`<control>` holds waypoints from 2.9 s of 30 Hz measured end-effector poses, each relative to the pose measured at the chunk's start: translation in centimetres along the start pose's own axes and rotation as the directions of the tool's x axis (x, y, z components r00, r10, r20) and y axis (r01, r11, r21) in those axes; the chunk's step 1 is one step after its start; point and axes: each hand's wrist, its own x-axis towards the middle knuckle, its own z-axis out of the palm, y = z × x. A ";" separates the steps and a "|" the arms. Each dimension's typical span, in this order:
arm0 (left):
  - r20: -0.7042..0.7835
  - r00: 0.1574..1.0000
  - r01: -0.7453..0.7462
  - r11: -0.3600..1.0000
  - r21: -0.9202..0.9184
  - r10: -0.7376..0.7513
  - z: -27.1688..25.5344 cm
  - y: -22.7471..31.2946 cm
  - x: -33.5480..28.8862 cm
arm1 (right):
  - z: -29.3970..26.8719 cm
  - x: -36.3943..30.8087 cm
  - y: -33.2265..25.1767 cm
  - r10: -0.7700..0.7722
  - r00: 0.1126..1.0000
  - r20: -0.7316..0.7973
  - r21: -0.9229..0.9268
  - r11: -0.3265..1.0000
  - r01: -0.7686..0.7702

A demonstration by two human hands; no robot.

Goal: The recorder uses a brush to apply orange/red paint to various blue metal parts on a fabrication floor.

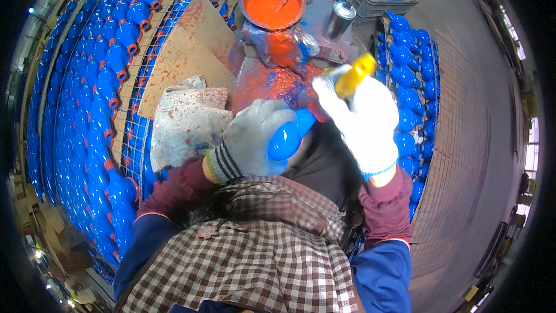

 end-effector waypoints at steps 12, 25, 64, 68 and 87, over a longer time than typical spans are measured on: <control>0.122 0.984 0.084 -0.268 -0.960 -0.131 2.0 -1.8 -3.4 | 3.5 -4.0 -1.3 0.674 0.722 0.153 0.986 -0.056 -0.156; 0.412 0.906 0.394 -0.171 -0.903 -0.093 -0.7 -0.5 -2.9 | 6.1 -2.3 0.2 0.411 0.726 0.552 0.699 -0.703 -0.133; -0.629 0.699 0.108 0.919 -0.378 -0.341 1.3 -3.9 -1.8 | -3.5 0.2 0.5 0.842 0.540 0.011 0.714 0.372 -0.593; -0.231 0.768 -0.122 0.218 -0.968 -0.597 1.7 -8.1 -0.6 | -1.6 -3.3 0.6 0.915 0.402 -0.022 0.835 0.238 -0.496; -0.011 0.685 -0.198 -0.172 -0.965 -0.728 -4.5 -13.3 6.5 | 2.5 2.2 -2.7 -0.034 0.997 0.072 0.687 0.726 -0.025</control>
